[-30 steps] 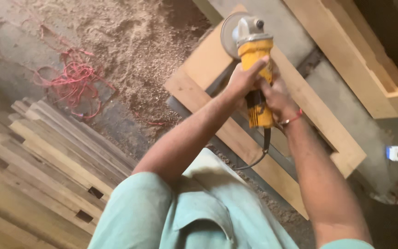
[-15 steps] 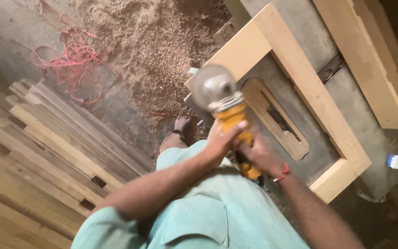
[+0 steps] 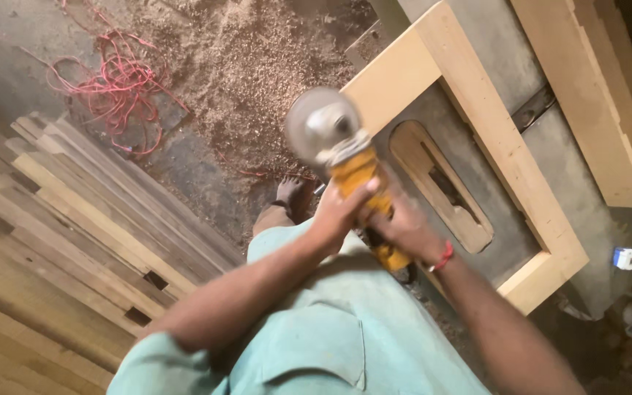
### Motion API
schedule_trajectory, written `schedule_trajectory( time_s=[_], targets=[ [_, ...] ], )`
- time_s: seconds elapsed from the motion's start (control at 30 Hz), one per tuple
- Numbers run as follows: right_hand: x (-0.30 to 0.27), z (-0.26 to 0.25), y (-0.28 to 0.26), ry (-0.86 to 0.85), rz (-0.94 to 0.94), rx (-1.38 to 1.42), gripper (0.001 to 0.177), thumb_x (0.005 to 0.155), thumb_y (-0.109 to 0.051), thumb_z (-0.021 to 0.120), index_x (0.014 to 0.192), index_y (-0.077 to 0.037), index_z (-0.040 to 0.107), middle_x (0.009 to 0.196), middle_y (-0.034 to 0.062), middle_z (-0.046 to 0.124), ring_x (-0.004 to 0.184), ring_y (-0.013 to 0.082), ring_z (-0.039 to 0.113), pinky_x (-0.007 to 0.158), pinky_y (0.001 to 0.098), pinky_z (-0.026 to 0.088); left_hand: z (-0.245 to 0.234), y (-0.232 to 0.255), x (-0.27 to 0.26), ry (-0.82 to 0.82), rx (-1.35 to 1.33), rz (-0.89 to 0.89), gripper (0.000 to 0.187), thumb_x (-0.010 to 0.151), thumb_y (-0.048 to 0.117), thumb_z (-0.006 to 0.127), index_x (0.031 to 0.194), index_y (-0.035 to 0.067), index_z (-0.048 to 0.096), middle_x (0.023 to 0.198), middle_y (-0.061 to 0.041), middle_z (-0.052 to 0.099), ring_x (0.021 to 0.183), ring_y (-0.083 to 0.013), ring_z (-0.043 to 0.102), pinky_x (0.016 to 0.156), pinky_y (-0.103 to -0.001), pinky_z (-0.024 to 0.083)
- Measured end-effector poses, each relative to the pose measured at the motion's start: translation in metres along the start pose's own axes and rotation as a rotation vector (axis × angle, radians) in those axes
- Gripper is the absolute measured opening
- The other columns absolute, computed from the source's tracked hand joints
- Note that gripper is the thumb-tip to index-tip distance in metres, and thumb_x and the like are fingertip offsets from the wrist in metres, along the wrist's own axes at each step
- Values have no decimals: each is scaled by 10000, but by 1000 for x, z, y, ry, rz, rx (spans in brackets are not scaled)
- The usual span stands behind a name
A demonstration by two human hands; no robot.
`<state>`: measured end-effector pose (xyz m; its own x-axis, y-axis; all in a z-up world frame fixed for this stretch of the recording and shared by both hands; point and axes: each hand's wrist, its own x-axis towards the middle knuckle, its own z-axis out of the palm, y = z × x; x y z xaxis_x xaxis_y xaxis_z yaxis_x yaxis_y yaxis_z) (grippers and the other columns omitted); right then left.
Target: The person uses a handheld power sander to smooth the surface of a rectangular wooden frame. They move the tool along the edges and flat surfaces of the frame, occasionally pausing to wipe away dust with their hand. The task is performed on a workbench in a workshop setting.
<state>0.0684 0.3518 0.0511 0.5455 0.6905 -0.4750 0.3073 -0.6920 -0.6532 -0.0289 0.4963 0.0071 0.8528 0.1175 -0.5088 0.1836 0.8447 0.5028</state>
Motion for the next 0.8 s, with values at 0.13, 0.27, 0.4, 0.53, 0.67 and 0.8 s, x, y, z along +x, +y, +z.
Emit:
schedule_trajectory(
  time_s=[0.13, 0.27, 0.4, 0.53, 0.67, 0.8],
  targets=[
    [-20, 7, -42, -214, 170, 63, 920, 867, -514, 665, 1639, -209, 268, 1250, 199, 697, 1148, 356, 689, 948, 422, 532, -7, 2, -52, 85, -98, -87, 492, 901, 303, 743, 1266, 19, 574, 1030, -60, 668, 894, -170, 647, 744, -312, 557],
    [-24, 11, -45, -66, -94, 169, 851, 906, -400, 712, 1605, -128, 310, 1394, 225, 621, 1295, 375, 617, 1025, 434, 503, -5, 9, -58, 109, -85, -46, 466, 889, 252, 740, 1253, 9, 580, 1078, -80, 700, 975, -186, 701, 816, -323, 600],
    [-22, 6, -12, 63, -156, 95, 804, 960, -357, 711, 1611, -72, 334, 1458, 237, 580, 1338, 390, 576, 1066, 461, 464, 5, 0, -30, 18, -21, -14, 468, 920, 250, 753, 1277, 9, 570, 1084, -96, 671, 936, -188, 660, 751, -323, 554],
    [-24, -11, 28, 78, 135, 282, 555, 1004, -431, 631, 1430, -79, 581, 1262, 106, 705, 1121, 231, 697, 944, 377, 569, 25, -12, 31, -203, 65, 7, 468, 924, 304, 754, 1250, 15, 581, 1056, -86, 669, 916, -171, 674, 766, -307, 583],
    [-1, -53, 45, 175, 153, 616, 637, 965, -415, 680, 1476, -109, 455, 1230, 46, 632, 1070, 129, 629, 868, 298, 547, 62, -17, 87, -211, 106, 43, 458, 904, 319, 765, 1232, 33, 623, 1045, -35, 681, 910, -134, 652, 761, -295, 557],
    [4, -54, 36, 139, 147, 440, 693, 955, -460, 686, 1492, -89, 453, 1275, 103, 639, 1127, 194, 631, 933, 367, 534, 58, -16, 77, -165, 111, 45, 447, 931, 339, 759, 1215, 17, 634, 1005, -48, 677, 866, -146, 640, 729, -310, 544]
  ],
)
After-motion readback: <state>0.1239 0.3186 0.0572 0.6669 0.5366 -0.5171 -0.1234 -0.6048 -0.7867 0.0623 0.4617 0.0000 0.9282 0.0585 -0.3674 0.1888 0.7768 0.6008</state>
